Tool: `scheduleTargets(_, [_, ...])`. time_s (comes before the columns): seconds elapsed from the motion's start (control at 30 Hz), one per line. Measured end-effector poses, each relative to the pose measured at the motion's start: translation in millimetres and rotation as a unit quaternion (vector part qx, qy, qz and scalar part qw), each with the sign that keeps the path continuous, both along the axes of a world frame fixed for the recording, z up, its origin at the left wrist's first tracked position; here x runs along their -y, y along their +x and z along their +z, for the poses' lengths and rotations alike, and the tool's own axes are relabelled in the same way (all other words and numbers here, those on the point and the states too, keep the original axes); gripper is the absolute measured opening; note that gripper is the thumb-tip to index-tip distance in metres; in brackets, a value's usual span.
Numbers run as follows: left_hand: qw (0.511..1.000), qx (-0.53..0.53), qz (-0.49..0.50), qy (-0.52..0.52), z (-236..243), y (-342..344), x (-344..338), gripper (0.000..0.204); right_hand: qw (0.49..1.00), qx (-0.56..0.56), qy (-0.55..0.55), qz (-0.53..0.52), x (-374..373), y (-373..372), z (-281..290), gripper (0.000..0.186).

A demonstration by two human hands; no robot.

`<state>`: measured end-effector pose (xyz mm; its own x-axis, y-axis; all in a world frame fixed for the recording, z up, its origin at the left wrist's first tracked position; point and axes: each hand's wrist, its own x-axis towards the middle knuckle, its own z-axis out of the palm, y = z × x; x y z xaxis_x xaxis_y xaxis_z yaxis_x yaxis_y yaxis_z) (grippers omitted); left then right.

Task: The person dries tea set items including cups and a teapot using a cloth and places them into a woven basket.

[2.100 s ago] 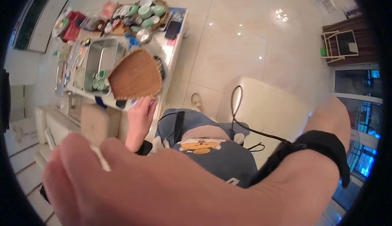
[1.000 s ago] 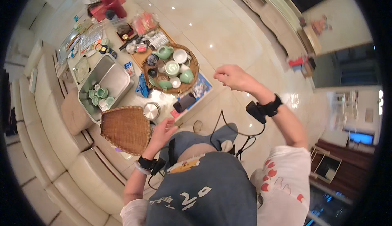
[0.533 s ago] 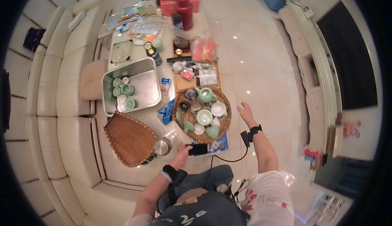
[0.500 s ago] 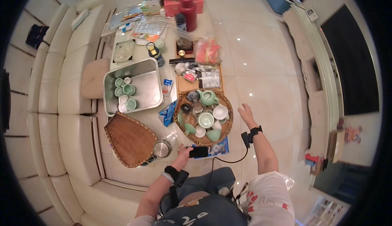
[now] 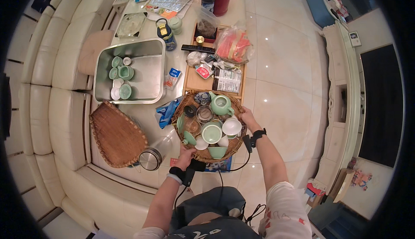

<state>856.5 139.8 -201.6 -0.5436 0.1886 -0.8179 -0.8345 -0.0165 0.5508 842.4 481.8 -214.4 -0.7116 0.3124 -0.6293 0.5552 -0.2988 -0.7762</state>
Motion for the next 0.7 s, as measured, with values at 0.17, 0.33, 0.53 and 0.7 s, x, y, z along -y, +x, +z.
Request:
scheduleTargets(0.17, [0.998,-0.026,0.053,-0.003,-2.2,15.6,-10.7,0.058,0.996,-0.012,0.038,-0.08,10.5,19.0,3.1,0.038])
scheduleTargets(0.33, [0.997,-0.007,0.074,0.008,27.2,26.3,-10.5,0.062,0.993,0.001,0.045,-0.108,3.8,48.9,16.9,0.037])
scheduleTargets(0.53, [0.996,-0.079,0.012,0.051,92.1,44.8,-14.5,0.066,0.985,-0.016,0.031,-0.169,8.7,88.5,102.4,0.043])
scheduleTargets(0.7, [0.981,-0.126,-0.031,0.142,151.7,60.4,-4.5,0.071,0.982,-0.023,0.054,-0.178,11.4,130.7,172.6,0.041])
